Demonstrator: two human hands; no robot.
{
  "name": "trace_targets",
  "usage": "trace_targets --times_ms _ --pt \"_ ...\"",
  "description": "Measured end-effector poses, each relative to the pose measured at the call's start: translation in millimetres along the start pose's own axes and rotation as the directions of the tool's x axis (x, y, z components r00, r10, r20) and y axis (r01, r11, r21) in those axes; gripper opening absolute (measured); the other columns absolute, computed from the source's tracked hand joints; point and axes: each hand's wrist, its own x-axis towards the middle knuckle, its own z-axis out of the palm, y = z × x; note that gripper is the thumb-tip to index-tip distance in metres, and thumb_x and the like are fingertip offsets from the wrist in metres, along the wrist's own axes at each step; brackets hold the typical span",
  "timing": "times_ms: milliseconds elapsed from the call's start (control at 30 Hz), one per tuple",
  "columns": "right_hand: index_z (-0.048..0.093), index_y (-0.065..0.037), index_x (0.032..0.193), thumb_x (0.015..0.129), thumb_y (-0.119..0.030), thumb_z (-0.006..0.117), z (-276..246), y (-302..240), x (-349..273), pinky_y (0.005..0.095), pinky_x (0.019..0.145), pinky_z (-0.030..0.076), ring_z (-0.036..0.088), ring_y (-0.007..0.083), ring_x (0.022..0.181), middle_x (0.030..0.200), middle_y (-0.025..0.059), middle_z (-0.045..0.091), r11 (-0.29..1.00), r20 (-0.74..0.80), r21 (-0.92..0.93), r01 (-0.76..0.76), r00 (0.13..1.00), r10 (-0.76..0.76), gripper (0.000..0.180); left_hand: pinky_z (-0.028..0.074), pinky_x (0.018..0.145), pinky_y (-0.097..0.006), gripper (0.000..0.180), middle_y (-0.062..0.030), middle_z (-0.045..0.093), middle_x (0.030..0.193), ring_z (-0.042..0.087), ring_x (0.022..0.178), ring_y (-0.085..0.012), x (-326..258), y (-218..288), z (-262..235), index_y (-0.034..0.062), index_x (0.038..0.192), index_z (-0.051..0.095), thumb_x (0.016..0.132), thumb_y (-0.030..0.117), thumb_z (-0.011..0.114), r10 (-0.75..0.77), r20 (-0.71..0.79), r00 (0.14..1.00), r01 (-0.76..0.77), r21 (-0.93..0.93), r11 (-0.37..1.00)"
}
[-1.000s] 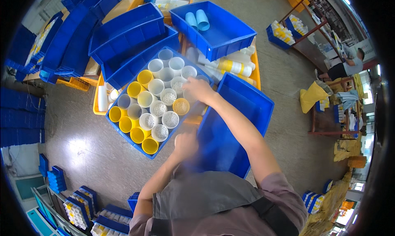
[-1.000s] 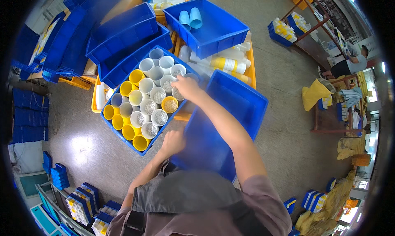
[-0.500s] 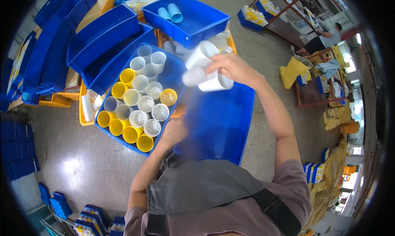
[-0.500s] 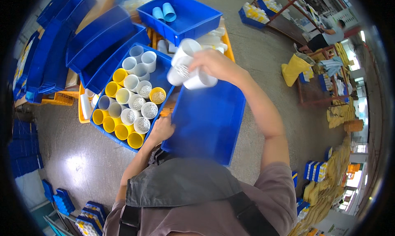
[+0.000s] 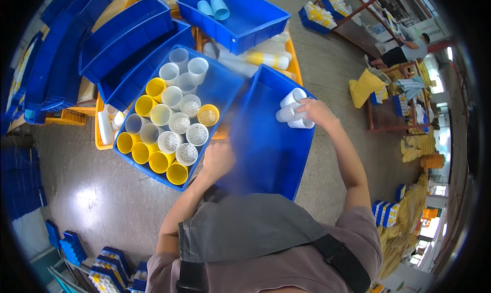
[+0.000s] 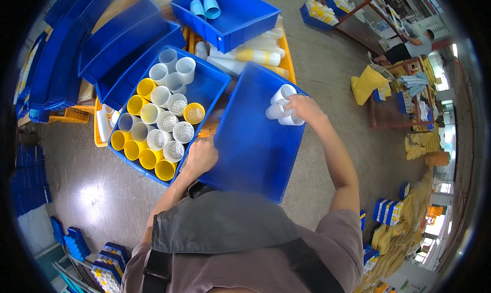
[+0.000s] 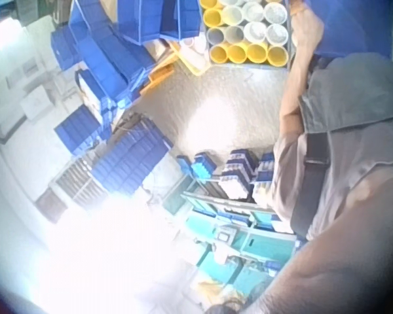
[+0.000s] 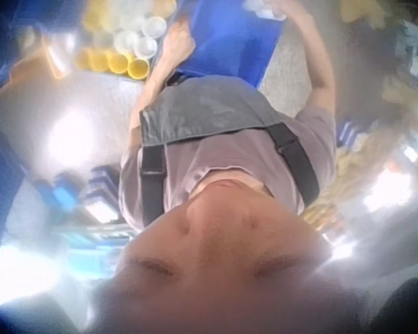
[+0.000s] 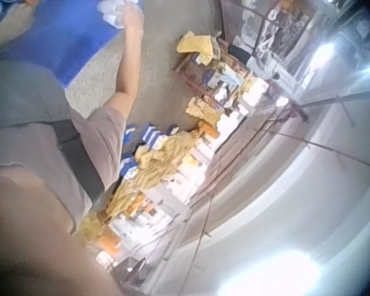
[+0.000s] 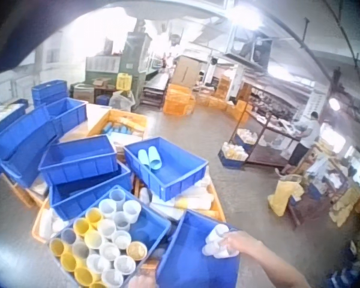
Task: The person moves blue trays filled with small plastic cups to a green injection molding machine, uses a yellow air gun to clean the mold, and places cups into the mold cavities. The person then operates the machine and collects the finished cups into a tray.
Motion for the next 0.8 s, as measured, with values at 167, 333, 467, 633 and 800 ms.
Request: trace_targets --times_ms 167,333,467,633,800 --pt "0.071 -0.012 0.116 0.083 -0.008 0.065 -60.2 -99.5 47.2 0.0332 0.092 0.054 0.062 0.0269 0.114 0.128 0.0106 0.062 0.99 -0.117 0.111 0.085 0.991 -0.072 0.034 0.055 0.064 -0.045 0.028 -0.0225 0.066 0.074 0.068 0.069 -0.0383 4.2 -0.7 1.5 -0.0051 0.102 0.06 0.076 0.006 0.059 -0.07 0.034 0.997 0.069 0.042 0.997" --pt "0.069 -0.013 0.117 0.082 -0.01 0.066 -29.6 -228.8 120.9 0.0387 0.084 0.055 0.065 0.0319 0.104 0.125 0.0134 0.062 0.745 -0.324 0.457 0.486 0.871 -0.37 0.035 0.054 0.067 -0.048 0.015 -0.0248 0.066 0.078 0.066 0.07 -0.0403 5.1 -2.7 7.9 -0.0054 0.087 0.062 0.075 0.002 0.058 -0.091 -0.017 0.996 0.091 0.005 0.996" --pt "0.071 -0.008 0.107 0.081 -0.009 0.063 8.3 -267.3 156.1 0.0432 0.079 0.052 0.065 0.0345 0.098 0.117 0.0183 0.064 0.825 -0.106 0.416 0.381 0.922 -0.372 0.027 0.055 0.065 -0.046 0.011 -0.0229 0.067 0.074 0.067 0.065 -0.0372 4.7 -3.6 8.9 -0.0033 0.079 0.064 0.075 0.005 0.058 -0.092 0.049 0.995 0.09 0.034 0.995" --pt "0.075 -0.008 0.096 0.082 -0.011 0.064 9.3 -261.0 169.9 0.0433 0.078 0.056 0.068 0.0355 0.089 0.097 0.0193 0.068 0.814 -0.207 0.438 0.382 0.924 -0.322 0.018 0.056 0.064 -0.044 0.014 -0.0213 0.067 0.073 0.069 0.067 -0.0358 6.2 1.2 3.8 -0.003 0.084 0.064 0.074 0.006 0.059 -0.138 0.021 0.99 0.136 0.058 0.989" --pt "0.074 -0.009 0.096 0.076 0.0 0.063 -71.3 -217.9 134.6 0.0407 0.077 0.053 0.067 0.0349 0.087 0.096 0.0136 0.069 0.729 -0.385 0.457 0.51 0.852 -0.354 0.025 0.055 0.069 -0.049 0.026 -0.0268 0.067 0.078 0.068 0.073 -0.0418 8.6 2.5 -2.0 -0.0065 0.1 0.058 0.077 0.006 0.056 -0.162 0.137 0.977 0.154 0.066 0.986"
